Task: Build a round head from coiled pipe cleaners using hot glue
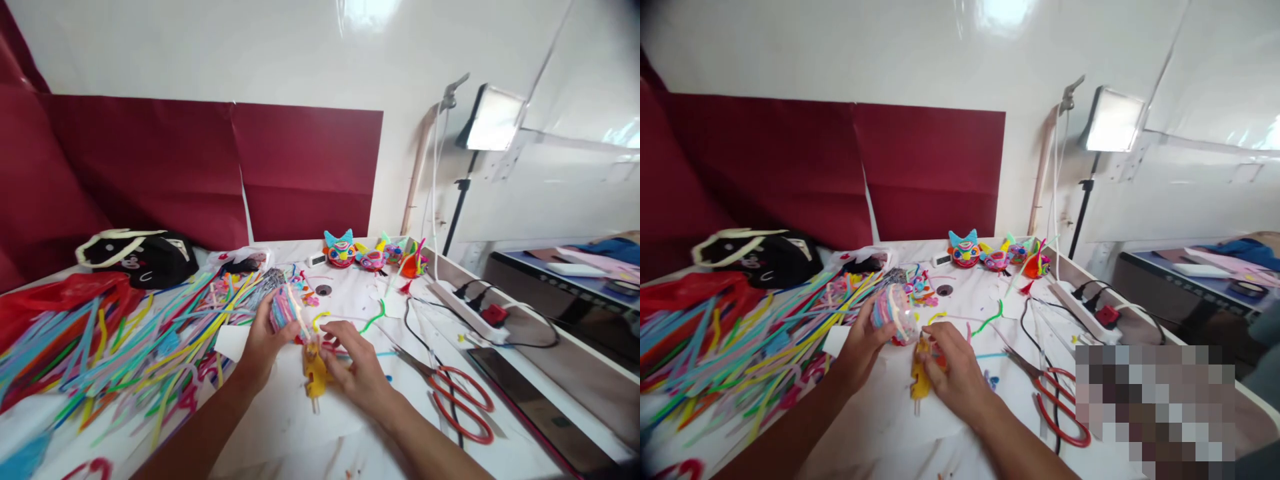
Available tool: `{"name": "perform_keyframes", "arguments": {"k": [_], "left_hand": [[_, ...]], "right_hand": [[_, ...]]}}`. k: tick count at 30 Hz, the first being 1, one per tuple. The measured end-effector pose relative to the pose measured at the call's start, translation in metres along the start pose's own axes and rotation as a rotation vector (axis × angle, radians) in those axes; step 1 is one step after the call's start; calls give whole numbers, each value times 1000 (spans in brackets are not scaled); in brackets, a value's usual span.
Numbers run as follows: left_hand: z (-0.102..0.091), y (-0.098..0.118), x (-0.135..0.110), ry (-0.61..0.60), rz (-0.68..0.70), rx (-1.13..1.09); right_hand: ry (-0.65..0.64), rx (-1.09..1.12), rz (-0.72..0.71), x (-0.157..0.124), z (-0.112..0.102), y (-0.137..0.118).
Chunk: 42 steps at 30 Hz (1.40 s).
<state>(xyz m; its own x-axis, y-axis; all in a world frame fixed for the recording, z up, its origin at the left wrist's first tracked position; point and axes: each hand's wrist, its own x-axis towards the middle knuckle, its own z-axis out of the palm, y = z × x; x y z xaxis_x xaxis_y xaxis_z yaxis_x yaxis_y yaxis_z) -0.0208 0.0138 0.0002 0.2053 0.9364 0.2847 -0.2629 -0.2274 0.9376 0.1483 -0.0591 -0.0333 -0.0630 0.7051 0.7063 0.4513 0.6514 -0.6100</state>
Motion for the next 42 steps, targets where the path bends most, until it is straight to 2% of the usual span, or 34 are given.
{"name": "perform_keyframes", "arguments": {"k": [3,7,10,15,19,27,31,42], "left_hand": [[-6,-4,-3,16,61,108],[-9,-11,-9,-44,81,189],[-9,-18,-12,-85,101,201],[-7,-28,-13,-109,104,218],[-7,-32,-15,-116,77,214],[-8,-24,-21,-176,26,151],[-7,-22,-22,-164,23,152],[-3,-22,-25,-135,56,232]], "right_hand": [[30,90,112,-1,2,-3],[16,252,291,-1,3,-7],[-23,337,351,-1,2,-9],[-59,391,339,1,-1,-11],[-27,382,358,2,-1,-12],[-7,445,436,0,0,-12],[-20,469,451,-2,0,-11],[-48,355,368,-3,3,-12]]}}
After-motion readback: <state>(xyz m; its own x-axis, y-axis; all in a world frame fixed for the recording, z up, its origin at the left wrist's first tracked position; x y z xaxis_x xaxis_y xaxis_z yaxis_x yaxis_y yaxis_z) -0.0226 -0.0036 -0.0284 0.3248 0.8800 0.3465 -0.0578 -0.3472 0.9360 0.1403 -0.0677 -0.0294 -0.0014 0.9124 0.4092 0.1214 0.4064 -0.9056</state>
